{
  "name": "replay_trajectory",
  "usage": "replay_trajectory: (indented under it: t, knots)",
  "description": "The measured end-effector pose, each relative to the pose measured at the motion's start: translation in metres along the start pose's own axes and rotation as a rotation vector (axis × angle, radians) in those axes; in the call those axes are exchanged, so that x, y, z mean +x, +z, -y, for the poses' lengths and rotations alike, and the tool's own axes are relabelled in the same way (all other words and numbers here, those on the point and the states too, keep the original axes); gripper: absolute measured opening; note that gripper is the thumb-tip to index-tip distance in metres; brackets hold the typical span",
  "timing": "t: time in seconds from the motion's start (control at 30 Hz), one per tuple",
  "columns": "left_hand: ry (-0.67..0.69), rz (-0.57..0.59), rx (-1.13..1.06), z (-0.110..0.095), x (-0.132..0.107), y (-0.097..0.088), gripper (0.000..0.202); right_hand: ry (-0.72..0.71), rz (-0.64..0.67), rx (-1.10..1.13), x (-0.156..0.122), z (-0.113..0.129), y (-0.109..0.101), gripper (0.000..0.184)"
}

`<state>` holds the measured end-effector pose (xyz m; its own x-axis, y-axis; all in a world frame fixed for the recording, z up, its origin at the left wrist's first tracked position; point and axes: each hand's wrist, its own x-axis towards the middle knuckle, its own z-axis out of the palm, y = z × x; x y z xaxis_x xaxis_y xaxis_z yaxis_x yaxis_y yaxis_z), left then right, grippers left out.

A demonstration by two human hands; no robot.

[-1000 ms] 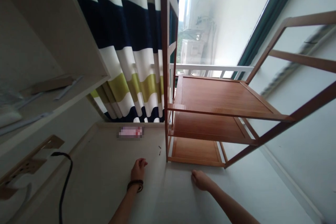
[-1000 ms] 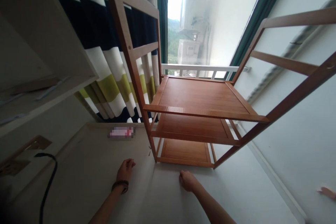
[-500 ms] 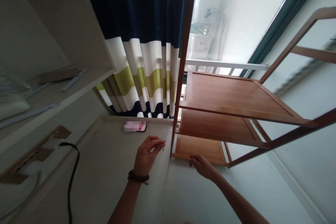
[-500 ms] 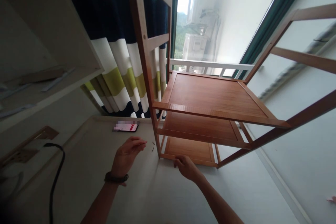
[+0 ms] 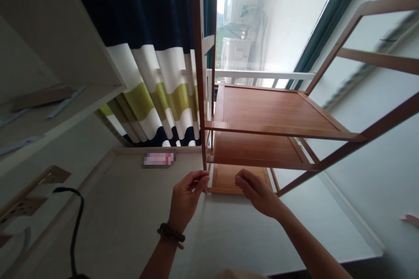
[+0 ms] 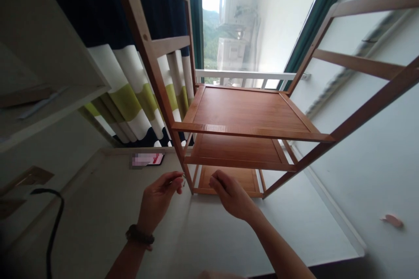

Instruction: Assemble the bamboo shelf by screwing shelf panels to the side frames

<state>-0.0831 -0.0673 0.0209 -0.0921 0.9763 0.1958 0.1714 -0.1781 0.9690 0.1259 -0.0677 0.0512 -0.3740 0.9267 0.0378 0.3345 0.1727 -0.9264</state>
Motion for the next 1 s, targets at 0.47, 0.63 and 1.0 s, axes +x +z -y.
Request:
replay_trajectory:
  t: [0.47,0.63,1.0]
  knots:
    - [-0.092,0.14,-0.3,-0.002,-0.014,0.022,0.015,0.005,-0.114,-0.003,0.003,-0.001,0.019,0.024]
    - [-0.019,0.06,-0.277,-0.005,-0.016,0.027,0.013,0.002,-0.054,0.076,0.002,-0.003,0.026,0.029]
    - [-0.18,0.004,-0.604,0.001,-0.02,0.032,0.017,-0.048,0.032,0.237,0.013,0.004,0.032,0.024]
